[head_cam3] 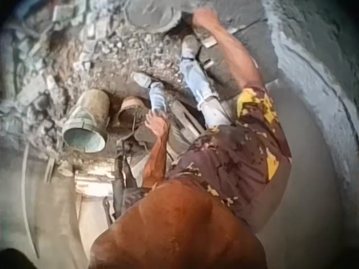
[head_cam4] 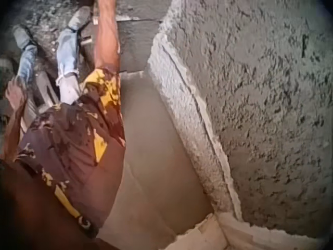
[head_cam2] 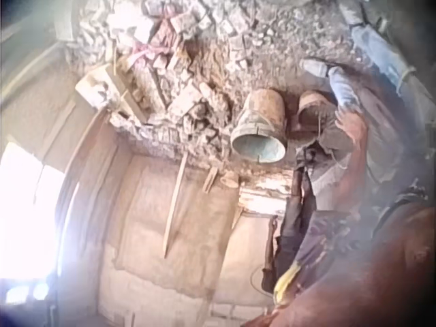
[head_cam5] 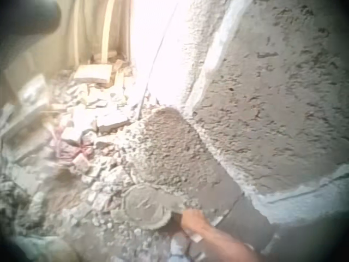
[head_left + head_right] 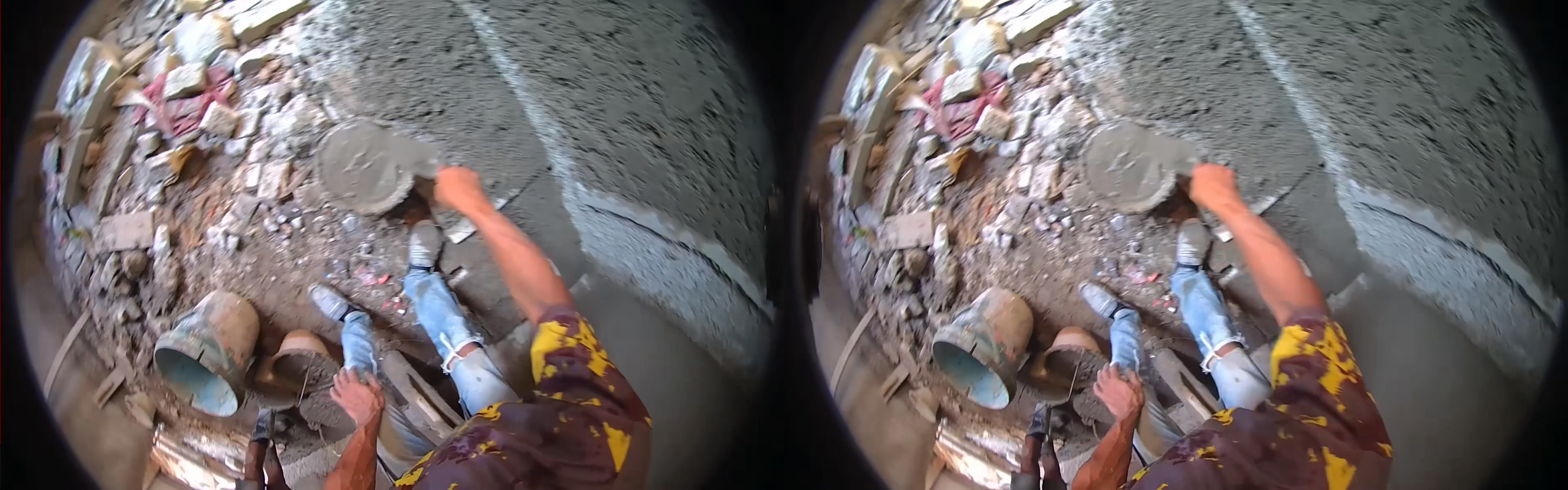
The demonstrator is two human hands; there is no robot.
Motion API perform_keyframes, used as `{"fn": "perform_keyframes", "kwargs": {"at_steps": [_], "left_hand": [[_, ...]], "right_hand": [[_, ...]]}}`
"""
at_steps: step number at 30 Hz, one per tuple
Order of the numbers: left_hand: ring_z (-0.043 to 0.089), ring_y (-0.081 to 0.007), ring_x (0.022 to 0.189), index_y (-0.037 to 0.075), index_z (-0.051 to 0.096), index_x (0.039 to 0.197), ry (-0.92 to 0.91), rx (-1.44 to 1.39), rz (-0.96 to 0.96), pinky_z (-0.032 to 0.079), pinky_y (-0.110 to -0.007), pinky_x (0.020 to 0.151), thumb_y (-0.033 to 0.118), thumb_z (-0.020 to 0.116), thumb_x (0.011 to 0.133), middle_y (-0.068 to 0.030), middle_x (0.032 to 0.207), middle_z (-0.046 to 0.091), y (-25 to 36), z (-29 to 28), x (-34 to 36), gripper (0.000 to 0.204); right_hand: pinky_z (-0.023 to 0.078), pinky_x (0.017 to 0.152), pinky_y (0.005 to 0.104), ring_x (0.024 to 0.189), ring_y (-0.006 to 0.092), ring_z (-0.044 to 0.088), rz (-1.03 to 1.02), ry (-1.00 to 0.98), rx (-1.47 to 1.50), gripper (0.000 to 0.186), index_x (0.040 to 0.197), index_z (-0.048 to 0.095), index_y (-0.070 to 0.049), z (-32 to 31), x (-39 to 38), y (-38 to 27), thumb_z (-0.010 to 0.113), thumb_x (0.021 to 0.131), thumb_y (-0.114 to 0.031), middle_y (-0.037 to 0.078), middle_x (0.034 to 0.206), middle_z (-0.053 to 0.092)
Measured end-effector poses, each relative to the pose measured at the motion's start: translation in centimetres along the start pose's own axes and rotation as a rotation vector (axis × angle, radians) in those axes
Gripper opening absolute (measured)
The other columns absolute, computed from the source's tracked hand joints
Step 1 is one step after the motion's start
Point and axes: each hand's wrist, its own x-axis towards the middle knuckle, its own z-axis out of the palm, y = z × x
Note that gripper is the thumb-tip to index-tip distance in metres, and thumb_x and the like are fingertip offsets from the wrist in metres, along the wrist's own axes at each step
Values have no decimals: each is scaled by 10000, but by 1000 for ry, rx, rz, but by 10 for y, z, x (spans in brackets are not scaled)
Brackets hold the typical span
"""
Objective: The person scoops water from a bucket using a cup, pours it into a container of mortar, and mixes it with a trowel. They then scoop the mortar from the container and apply it onto the wall with the trowel.
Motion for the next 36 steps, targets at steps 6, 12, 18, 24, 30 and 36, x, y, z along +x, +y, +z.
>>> {"fn": "perform_keyframes", "kwargs": {"at_steps": [6, 12, 18, 24, 30, 36], "left_hand": [[453, -332, 1256, 89, 626, 1163, -11, -43, -57, 271, -526, 1064, 357, 593, 825, -131, 1316, 553, -9, -17, 7, 432], [458, -295, 1234, 89, 604, 1165, -37, -33, -17, 275, -500, 1052, 328, 612, 821, -115, 1259, 560, -10, -26, 9, 419], [460, -301, 1241, 84, 605, 1165, -77, -66, -19, 279, -507, 1050, 324, 613, 823, -121, 1275, 560, -4, -32, 14, 418], [459, -307, 1246, 80, 603, 1175, -67, -63, -24, 279, -509, 1050, 321, 626, 809, -124, 1281, 559, -5, -29, 15, 439], [441, -331, 1271, 92, 602, 1187, -110, -111, -63, 252, -535, 1077, 337, 613, 808, -130, 1306, 552, -11, -27, 16, 452], [456, -327, 1258, 97, 605, 1183, -91, -83, -50, 261, -533, 1072, 328, 606, 809, -123, 1299, 559, -12, -28, 19, 439]], "right_hand": [[559, 785, 419, 907, 358, 697, -184, -91, -121, 235, 910, 729, 1, 52, 29, -46, 581, 778, -125, 212, 935, 707], [555, 705, 479, 805, 384, 693, -226, 273, 15, 203, 892, 666, 25, 27, 32, -58, 522, 799, -84, 232, 826, 688], [561, 632, 427, 732, 317, 707, -376, 108, -215, 209, 904, 690, -14, 40, 40, -50, 576, 771, -129, 150, 821, 712], [463, 943, 513, 1100, 428, 593, -74, -265, 220, 466, 1165, 619, -29, 41, 32, -67, 550, 865, -379, 239, 1154, 638], [477, 911, 511, 1087, 415, 609, -10, -190, 96, 430, 1188, 562, -31, 42, 3, -22, 530, 843, -286, 258, 1134, 640], [509, 840, 513, 952, 435, 647, -79, -41, -36, 368, 1085, 605, -17, 64, 20, -9, 535, 844, -285, 263, 1008, 671]]}}
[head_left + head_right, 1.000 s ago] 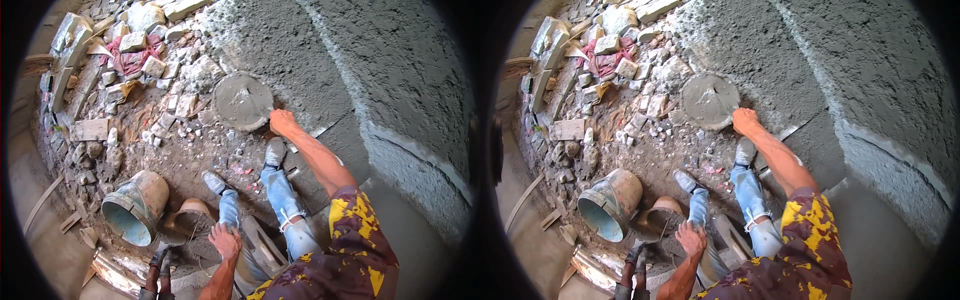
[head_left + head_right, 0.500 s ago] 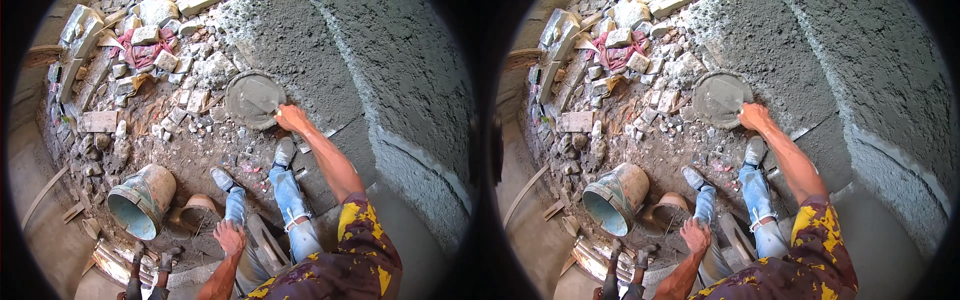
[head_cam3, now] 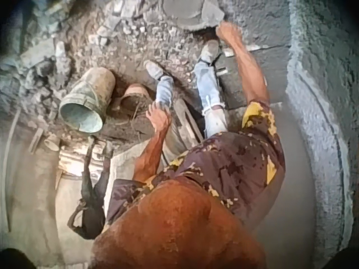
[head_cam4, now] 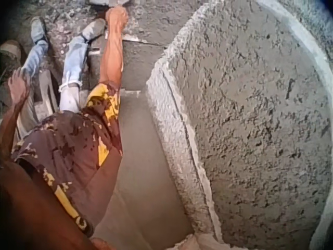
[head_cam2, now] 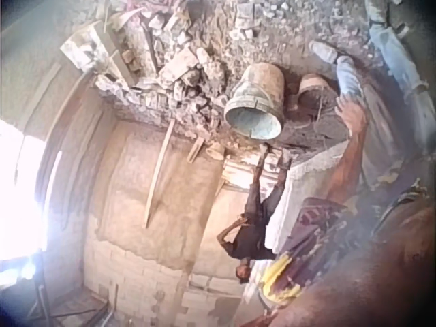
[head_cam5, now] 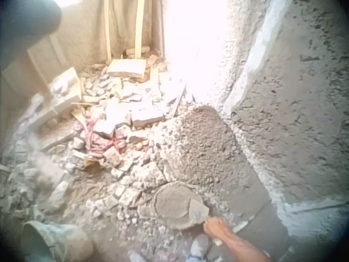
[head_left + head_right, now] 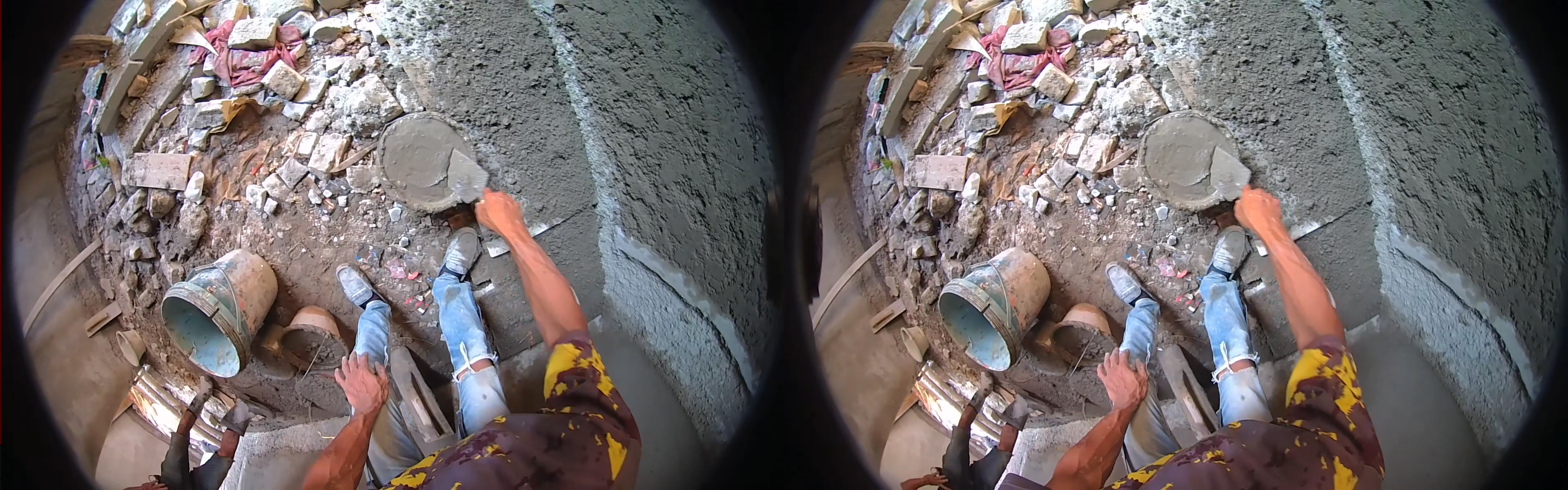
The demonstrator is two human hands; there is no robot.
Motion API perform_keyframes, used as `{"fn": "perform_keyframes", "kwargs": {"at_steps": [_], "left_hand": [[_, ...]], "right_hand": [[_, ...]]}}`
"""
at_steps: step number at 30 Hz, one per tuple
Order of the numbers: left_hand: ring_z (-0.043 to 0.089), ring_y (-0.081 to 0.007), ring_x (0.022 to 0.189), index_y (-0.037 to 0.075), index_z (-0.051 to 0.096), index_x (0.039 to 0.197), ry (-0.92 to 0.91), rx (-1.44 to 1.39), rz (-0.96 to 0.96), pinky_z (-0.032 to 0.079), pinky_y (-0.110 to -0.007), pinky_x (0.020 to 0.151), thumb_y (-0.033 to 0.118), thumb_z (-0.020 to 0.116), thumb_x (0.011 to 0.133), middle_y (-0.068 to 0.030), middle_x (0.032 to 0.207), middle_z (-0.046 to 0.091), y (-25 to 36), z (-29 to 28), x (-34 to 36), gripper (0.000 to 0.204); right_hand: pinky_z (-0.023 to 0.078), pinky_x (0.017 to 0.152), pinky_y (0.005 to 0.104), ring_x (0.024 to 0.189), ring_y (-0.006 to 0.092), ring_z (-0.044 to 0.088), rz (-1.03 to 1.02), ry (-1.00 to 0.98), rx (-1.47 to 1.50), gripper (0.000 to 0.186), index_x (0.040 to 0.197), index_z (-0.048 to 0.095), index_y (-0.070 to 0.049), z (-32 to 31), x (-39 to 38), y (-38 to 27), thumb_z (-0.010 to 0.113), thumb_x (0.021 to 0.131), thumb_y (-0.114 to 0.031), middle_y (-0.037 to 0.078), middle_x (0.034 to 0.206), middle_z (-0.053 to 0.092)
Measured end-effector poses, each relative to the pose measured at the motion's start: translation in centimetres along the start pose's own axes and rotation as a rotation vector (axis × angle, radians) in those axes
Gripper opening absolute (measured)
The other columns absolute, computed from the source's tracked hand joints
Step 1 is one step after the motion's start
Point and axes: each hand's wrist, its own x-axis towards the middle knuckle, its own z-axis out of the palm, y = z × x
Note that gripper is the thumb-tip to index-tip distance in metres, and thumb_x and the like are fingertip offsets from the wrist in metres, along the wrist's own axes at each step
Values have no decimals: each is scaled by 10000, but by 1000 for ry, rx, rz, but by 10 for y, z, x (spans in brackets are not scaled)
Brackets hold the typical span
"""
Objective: The person scoops water from a bucket using a cup, pours it into a container of mortar, and mixes it with a trowel. They then scoop the mortar from the container and apply it onto the wall with the trowel.
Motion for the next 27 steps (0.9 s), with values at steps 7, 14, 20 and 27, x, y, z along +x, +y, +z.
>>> {"fn": "perform_keyframes", "kwargs": {"at_steps": [7, 14, 20, 27], "left_hand": [[457, -340, 1261, 89, 626, 1152, 66, 34, 34, 264, -543, 1072, 314, 590, 821, -126, 1292, 579, 1, -3, 5, 402], [437, -356, 1276, 68, 601, 1179, 3, 4, 72, 265, -563, 1068, 309, 595, 821, -158, 1312, 547, -5, -15, 9, 432], [438, -349, 1266, 66, 601, 1168, 53, 6, 111, 271, -553, 1056, 314, 597, 816, -149, 1298, 546, -23, -21, 13, 430], [442, -305, 1261, 78, 602, 1190, 123, 80, 175, 273, -495, 1060, 363, 594, 817, -117, 1284, 552, -37, -18, 16, 470]], "right_hand": [[500, 742, 525, 854, 470, 629, -111, 96, 558, 397, 1001, 592, 2, 78, 45, -36, 665, 801, -333, 281, 870, 654], [478, 704, 544, 842, 472, 614, -120, 275, 547, 310, 1005, 547, -44, 99, 2, -20, 650, 843, -287, 244, 883, 654], [469, 715, 547, 868, 467, 612, -10, 252, 587, 303, 991, 513, -66, 59, -9, -62, 604, 864, -325, 234, 903, 654], [502, 710, 505, 837, 424, 640, 28, 480, 599, 318, 987, 563, -81, 9, -70, -75, 659, 833, -342, 209, 879, 663]]}}
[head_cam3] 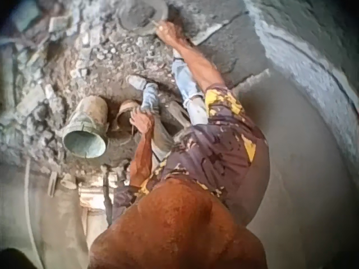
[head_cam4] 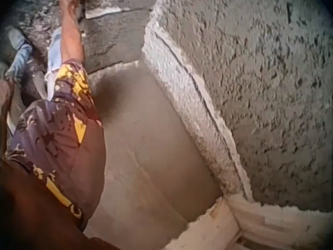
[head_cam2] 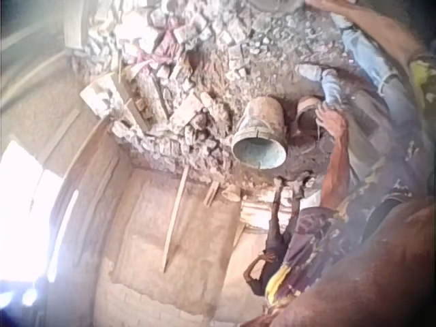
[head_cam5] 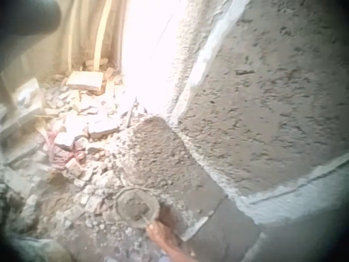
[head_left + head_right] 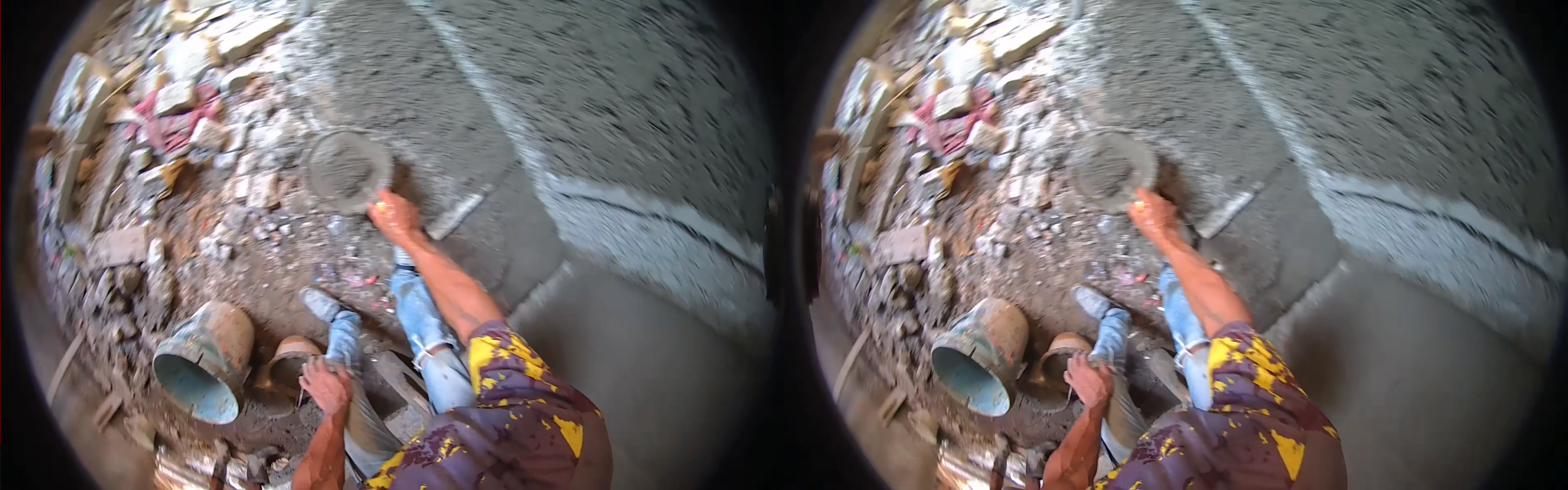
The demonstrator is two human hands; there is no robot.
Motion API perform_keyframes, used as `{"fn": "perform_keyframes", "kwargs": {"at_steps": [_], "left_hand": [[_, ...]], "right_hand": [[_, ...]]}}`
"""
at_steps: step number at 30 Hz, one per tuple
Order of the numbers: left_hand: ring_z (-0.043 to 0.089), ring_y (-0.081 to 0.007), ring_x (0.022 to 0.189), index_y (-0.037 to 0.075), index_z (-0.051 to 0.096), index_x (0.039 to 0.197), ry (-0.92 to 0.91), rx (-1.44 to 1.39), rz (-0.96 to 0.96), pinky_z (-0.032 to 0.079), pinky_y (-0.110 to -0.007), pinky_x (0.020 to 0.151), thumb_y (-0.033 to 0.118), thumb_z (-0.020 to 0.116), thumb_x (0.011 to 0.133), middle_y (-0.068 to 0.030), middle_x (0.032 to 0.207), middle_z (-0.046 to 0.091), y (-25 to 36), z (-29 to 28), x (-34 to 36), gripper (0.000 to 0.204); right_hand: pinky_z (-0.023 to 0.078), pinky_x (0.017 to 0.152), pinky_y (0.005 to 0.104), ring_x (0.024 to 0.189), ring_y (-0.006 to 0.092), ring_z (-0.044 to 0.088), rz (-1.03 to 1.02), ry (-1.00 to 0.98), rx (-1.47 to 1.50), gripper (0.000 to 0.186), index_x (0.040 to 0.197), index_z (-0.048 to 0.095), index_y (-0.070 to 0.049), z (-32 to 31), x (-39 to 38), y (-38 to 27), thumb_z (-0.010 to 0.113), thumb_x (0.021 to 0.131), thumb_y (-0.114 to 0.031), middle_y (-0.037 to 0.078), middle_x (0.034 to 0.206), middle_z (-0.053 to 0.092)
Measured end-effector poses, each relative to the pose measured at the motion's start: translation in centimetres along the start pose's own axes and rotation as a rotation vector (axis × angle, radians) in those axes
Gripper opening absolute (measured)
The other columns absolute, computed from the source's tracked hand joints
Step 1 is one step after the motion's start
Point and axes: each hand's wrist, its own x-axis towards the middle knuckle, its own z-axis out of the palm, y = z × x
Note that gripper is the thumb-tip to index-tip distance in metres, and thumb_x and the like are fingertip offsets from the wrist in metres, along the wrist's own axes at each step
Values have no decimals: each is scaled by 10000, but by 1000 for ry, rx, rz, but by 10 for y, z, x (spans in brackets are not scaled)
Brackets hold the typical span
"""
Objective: The person scoops water from a bucket using a cup, pours it into a container of mortar, and mixes it with a trowel. They then scoop the mortar from the container and apply it onto the wall with the trowel.
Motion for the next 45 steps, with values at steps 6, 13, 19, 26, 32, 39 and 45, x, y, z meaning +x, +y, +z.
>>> {"fn": "perform_keyframes", "kwargs": {"at_steps": [6, 13, 19, 26, 32, 39, 45], "left_hand": [[462, -325, 1236, 88, 595, 1199, -24, -38, -22, 309, -491, 1014, 333, 582, 836, -121, 1255, 561, 10, 21, -25, 437], [487, -334, 1189, 55, 584, 1166, 61, 79, -22, 338, -494, 975, 271, 622, 818, -147, 1218, 564, 44, 67, -73, 411], [525, -373, 1145, 17, 601, 1172, 1, -224, -37, 382, -494, 961, 246, 619, 835, -204, 1221, 582, 113, 76, -89, 408], [529, -399, 1134, 4, 600, 1188, 1, -151, -115, 406, -474, 966, 273, 633, 830, -229, 1210, 577, 111, 43, -88, 449], [421, -341, 1291, 85, 546, 1279, -107, 61, -69, 275, -508, 1081, 383, 627, 820, -166, 1358, 505, 114, 31, -68, 554], [421, -332, 1298, 76, 585, 1252, -71, 67, -114, 248, -522, 1104, 414, 580, 828, -149, 1370, 504, 85, 22, -55, 542], [389, -356, 1318, 52, 560, 1260, -93, -71, -200, 237, -530, 1101, 398, 581, 824, -172, 1367, 490, 36, 6, -46, 557]], "right_hand": [[524, 675, 490, 777, 406, 649, -195, -379, 116, 326, 1040, 589, -62, -66, -75, -57, 623, 849, -324, 204, 873, 657], [530, 623, 403, 662, 270, 652, -180, -1196, 609, 457, 1131, 582, 19, -181, -149, -1, 644, 880, -358, 121, 718, 650], [535, 671, 293, 776, 140, 621, 547, -617, 1120, 420, 1254, 526, -11, -408, -77, 318, 636, 909, -223, 79, 1047, 649], [432, 527, 335, 596, 145, 539, 502, -30, -138, 196, 924, 562, -29, -611, -154, 183, 640, 896, -206, 29, 687, 560], [448, 614, 520, 705, 409, 607, 9, -171, -308, 187, 959, 533, -68, -371, -79, 157, 609, 868, -213, 186, 777, 624], [553, 621, 406, 770, 286, 697, -442, -162, -703, 148, 878, 642, -33, -77, 94, 75, 588, 821, -158, 185, 813, 675], [525, 781, 481, 879, 426, 656, -136, -356, -343, 267, 945, 626, -2, 68, 95, 51, 600, 837, -245, 225, 895, 687]]}}
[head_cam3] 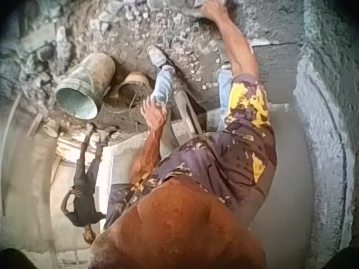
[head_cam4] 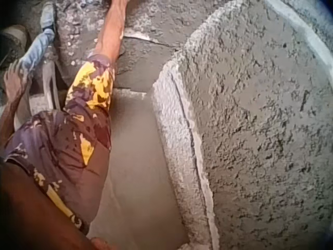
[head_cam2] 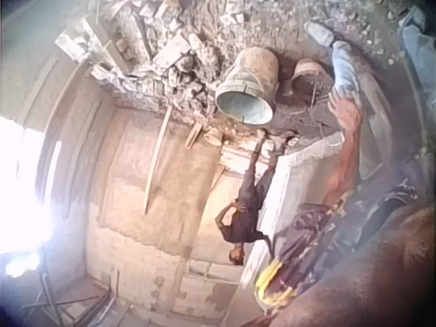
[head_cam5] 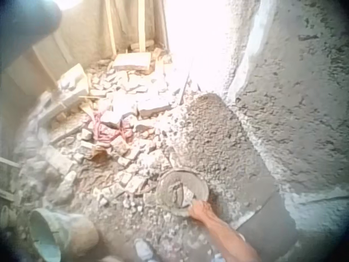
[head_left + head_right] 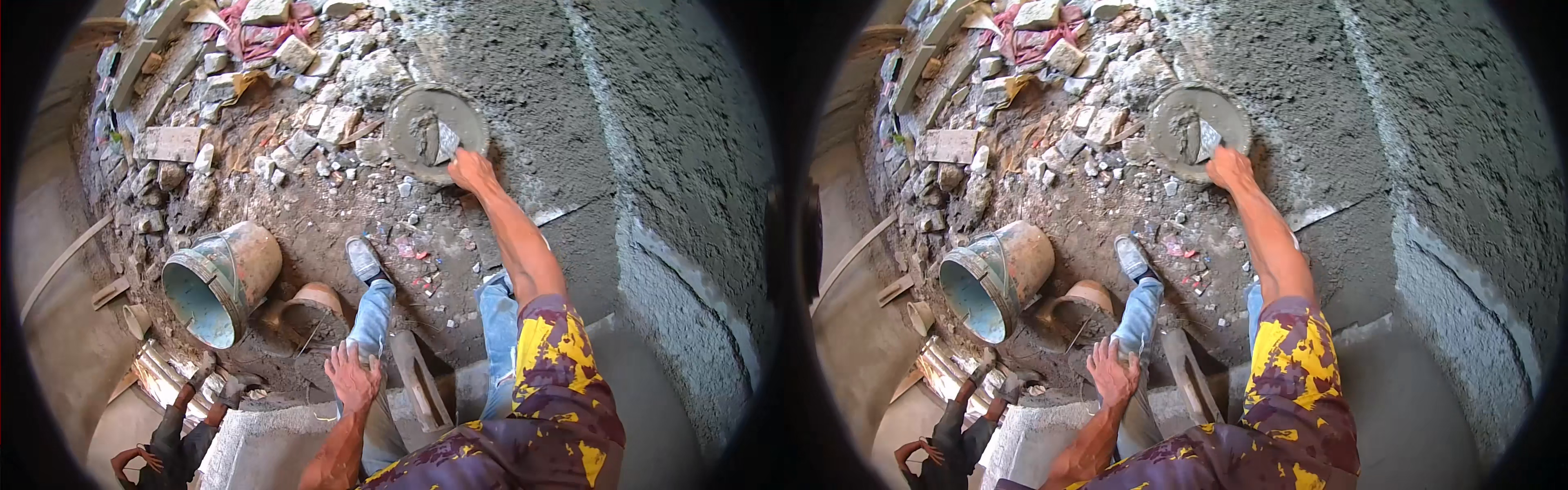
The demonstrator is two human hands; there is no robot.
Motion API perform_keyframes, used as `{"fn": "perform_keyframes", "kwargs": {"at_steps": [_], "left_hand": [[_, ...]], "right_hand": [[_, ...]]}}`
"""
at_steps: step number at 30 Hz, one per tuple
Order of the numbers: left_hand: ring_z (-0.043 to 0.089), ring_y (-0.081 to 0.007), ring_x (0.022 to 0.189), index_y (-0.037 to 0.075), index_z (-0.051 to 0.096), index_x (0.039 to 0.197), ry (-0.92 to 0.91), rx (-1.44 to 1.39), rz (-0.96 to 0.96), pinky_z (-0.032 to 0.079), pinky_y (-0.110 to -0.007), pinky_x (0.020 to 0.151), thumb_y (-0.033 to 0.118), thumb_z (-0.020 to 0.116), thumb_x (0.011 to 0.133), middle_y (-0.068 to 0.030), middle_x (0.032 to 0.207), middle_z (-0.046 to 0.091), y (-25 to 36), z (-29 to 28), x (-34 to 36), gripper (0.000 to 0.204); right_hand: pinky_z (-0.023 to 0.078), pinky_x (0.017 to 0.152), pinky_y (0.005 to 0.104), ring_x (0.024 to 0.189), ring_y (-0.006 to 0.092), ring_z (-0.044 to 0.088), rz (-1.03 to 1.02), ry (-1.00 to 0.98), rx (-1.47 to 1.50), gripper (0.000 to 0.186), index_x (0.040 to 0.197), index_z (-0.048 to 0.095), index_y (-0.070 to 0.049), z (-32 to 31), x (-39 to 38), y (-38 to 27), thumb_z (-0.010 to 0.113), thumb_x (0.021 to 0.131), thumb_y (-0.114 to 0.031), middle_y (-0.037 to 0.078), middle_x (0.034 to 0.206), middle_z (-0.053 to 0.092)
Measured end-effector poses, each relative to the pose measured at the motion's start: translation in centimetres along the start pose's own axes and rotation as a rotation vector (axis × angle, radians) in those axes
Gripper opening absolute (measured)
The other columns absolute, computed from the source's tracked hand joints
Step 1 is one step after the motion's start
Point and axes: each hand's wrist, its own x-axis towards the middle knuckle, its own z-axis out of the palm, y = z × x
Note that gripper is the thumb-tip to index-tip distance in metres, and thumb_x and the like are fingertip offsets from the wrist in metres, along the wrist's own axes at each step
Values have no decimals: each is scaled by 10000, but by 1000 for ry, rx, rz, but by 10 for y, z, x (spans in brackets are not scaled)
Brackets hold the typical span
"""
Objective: The person scoops water from a bucket using a cup, pours it into a container of mortar, and mixes it with a trowel. They then scoop the mortar from the container and apply it onto the wall with the trowel.
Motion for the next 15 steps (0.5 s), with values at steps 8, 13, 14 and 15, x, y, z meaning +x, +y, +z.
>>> {"fn": "perform_keyframes", "kwargs": {"at_steps": [8, 13, 14, 15], "left_hand": [[386, -351, 1323, 61, 552, 1277, 34, -75, 58, 228, -524, 1111, 378, 614, 802, -167, 1373, 488, -35, -2, 5, 575], [406, -341, 1306, 77, 573, 1259, 43, -13, 97, 249, -515, 1100, 371, 631, 798, -153, 1336, 520, -19, 15, 2, 550], [415, -337, 1297, 75, 572, 1260, 78, 24, 92, 263, -510, 1087, 375, 629, 805, -152, 1339, 518, -28, 17, -6, 548], [428, -337, 1284, 72, 574, 1255, 91, 23, 100, 275, -509, 1075, 380, 620, 813, -152, 1328, 527, -28, 18, -12, 540]], "right_hand": [[482, 737, 533, 859, 468, 622, 134, 120, 301, 312, 996, 594, -95, 13, -77, 16, 620, 860, -374, 234, 891, 670], [497, 710, 499, 826, 401, 636, 106, 327, 283, 236, 925, 604, -109, -36, -101, 5, 622, 790, -302, 184, 869, 660], [498, 696, 490, 818, 397, 636, 138, 298, 331, 226, 933, 608, -104, -50, -114, -21, 599, 798, -285, 182, 873, 656], [500, 685, 491, 809, 404, 631, 67, 327, 381, 202, 925, 606, -94, -57, -123, -32, 585, 799, -251, 180, 880, 652]]}}
